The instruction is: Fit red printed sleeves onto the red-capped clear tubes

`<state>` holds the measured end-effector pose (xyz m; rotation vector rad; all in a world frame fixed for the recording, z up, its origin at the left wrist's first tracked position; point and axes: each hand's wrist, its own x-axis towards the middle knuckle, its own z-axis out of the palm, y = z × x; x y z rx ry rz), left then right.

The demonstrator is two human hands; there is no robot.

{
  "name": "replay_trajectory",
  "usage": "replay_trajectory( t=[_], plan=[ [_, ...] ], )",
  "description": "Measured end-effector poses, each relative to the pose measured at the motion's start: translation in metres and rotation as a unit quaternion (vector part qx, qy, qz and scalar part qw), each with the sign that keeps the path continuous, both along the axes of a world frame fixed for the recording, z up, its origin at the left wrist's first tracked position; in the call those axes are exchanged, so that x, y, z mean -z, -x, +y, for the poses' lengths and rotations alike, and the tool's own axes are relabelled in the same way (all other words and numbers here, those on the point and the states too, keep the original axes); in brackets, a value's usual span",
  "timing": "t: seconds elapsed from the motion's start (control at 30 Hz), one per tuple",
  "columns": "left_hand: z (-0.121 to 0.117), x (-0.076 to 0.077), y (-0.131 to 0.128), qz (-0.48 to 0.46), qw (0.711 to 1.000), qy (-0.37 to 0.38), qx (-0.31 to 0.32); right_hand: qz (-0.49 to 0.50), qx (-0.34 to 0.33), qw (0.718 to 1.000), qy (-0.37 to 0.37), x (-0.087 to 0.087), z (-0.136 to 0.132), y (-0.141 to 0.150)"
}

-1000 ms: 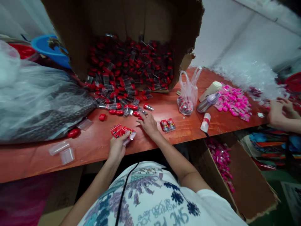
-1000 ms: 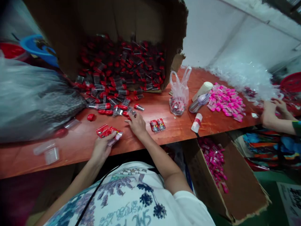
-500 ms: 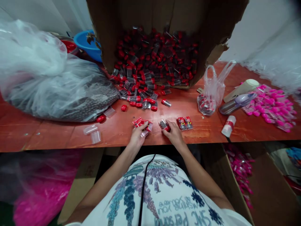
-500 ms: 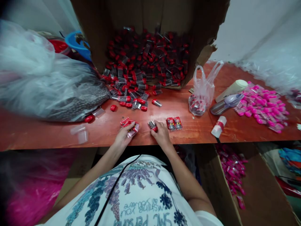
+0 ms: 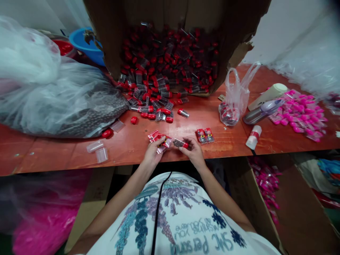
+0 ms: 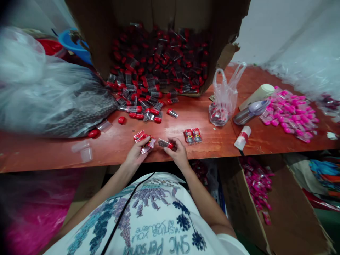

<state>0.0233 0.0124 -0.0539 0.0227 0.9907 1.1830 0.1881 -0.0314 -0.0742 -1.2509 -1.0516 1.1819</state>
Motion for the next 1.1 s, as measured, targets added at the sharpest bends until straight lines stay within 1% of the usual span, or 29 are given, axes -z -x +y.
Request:
replay_trajectory(
  t=[0.1,0.2,0.27,0.33,0.4,0.53,0.7,0.87,1.03,1.1],
  plan=[
    [-0.001,-0.003,-0.002,-0.009,1.000,0.004,0.015,0.060,0.024,0.998,0.012,-0.005,-0.001,0.000],
    [-0.002,-0.002,-0.004,-0.021,1.000,0.010,0.019,0.092,0.040,0.995,0.001,-0.010,-0.002,-0.001],
    [-0.002,-0.003,-0.004,-0.021,0.999,0.018,0.017,0.111,0.033,0.993,0.005,-0.013,-0.003,0.000],
    [-0.002,-0.004,-0.005,-0.015,0.999,0.025,0.015,0.120,0.010,0.993,0.018,-0.016,-0.004,0.003],
    [-0.003,-0.006,-0.005,-0.010,1.000,0.024,0.017,0.112,-0.008,0.993,0.021,-0.019,-0.005,0.008],
    [-0.005,-0.008,-0.007,0.002,1.000,0.008,0.008,0.073,-0.002,0.997,0.011,-0.021,-0.003,0.019],
    [-0.010,-0.006,-0.009,0.030,0.999,-0.026,-0.013,0.037,-0.013,0.999,0.024,-0.019,-0.003,0.025],
    [-0.012,-0.006,-0.011,0.040,0.998,-0.048,-0.021,0.035,0.021,0.999,0.021,-0.018,-0.004,0.025],
    [-0.013,-0.007,-0.012,0.044,0.997,-0.059,-0.021,0.028,-0.009,0.999,0.028,-0.018,-0.006,0.026],
    [-0.014,-0.008,-0.013,0.054,0.997,-0.062,-0.014,0.032,0.007,0.999,0.026,-0.018,-0.006,0.027]
  ],
)
